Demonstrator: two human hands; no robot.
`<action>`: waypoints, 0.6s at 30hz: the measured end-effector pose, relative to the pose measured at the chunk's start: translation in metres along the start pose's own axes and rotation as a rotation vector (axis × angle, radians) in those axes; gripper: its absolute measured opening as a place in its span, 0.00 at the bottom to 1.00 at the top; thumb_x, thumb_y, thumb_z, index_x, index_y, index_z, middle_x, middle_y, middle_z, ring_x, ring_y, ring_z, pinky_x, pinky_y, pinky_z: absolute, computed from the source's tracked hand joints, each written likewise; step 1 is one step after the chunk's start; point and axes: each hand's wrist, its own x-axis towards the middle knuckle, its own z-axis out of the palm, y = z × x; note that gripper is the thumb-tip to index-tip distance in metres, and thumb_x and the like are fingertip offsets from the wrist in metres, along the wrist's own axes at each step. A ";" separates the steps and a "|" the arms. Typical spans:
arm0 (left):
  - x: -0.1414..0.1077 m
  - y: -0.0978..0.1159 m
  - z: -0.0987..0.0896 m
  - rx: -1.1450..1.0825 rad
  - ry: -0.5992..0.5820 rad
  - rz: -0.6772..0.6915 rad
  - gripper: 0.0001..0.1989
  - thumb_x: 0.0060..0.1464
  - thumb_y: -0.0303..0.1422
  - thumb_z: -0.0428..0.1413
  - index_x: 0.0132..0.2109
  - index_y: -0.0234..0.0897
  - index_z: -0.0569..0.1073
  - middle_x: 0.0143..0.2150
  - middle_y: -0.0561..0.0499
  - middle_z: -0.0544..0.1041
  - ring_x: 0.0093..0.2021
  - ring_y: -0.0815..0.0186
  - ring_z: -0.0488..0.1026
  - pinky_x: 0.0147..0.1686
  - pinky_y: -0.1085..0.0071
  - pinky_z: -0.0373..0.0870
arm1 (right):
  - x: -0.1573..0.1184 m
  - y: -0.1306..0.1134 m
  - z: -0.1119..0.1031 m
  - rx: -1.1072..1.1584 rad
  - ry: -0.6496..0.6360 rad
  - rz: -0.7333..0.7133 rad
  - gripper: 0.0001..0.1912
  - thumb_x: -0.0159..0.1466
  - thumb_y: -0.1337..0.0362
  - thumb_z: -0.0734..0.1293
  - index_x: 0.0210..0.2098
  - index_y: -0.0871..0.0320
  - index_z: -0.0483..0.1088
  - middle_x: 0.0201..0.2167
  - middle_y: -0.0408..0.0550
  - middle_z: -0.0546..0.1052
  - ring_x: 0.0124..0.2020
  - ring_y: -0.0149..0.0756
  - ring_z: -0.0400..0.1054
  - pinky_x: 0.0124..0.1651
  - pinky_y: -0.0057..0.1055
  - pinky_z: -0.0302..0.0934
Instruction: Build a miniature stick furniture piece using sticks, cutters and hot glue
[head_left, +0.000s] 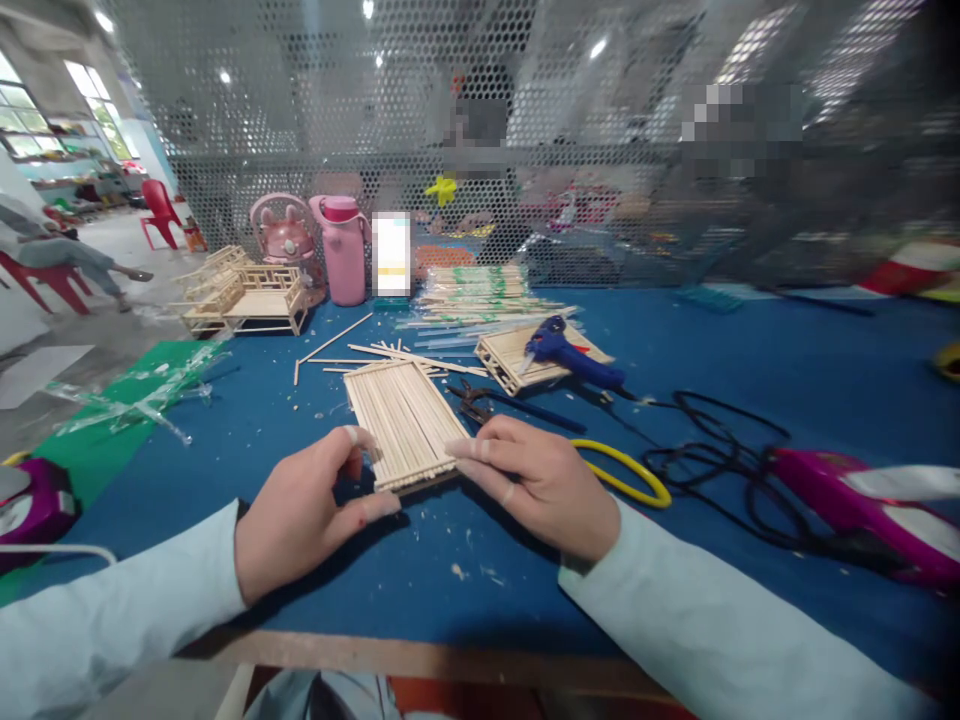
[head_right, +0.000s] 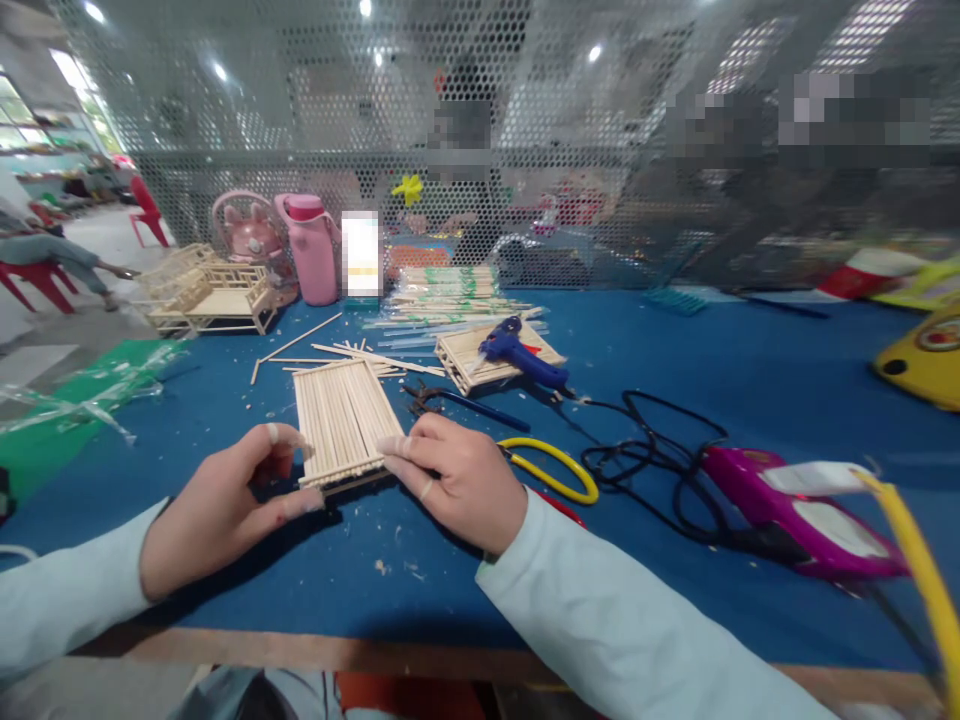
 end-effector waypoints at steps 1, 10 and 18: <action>0.001 -0.002 0.000 -0.014 -0.004 0.006 0.13 0.53 0.41 0.55 0.40 0.37 0.65 0.28 0.55 0.70 0.25 0.70 0.66 0.25 0.75 0.62 | 0.001 0.000 0.002 0.017 0.017 -0.001 0.10 0.63 0.66 0.63 0.39 0.58 0.76 0.27 0.47 0.72 0.28 0.29 0.68 0.32 0.25 0.63; 0.007 -0.021 -0.003 -0.152 0.066 0.090 0.09 0.51 0.35 0.57 0.37 0.36 0.69 0.28 0.55 0.71 0.26 0.72 0.67 0.26 0.77 0.64 | 0.006 -0.008 0.010 0.044 0.023 0.061 0.08 0.61 0.68 0.65 0.38 0.57 0.76 0.27 0.45 0.74 0.28 0.27 0.69 0.32 0.23 0.64; 0.005 -0.017 -0.004 -0.187 0.132 0.159 0.05 0.57 0.27 0.52 0.35 0.36 0.72 0.30 0.53 0.75 0.31 0.72 0.70 0.33 0.78 0.65 | 0.008 -0.012 0.010 -0.022 0.021 0.075 0.08 0.63 0.68 0.63 0.36 0.58 0.74 0.28 0.46 0.75 0.31 0.28 0.69 0.36 0.24 0.64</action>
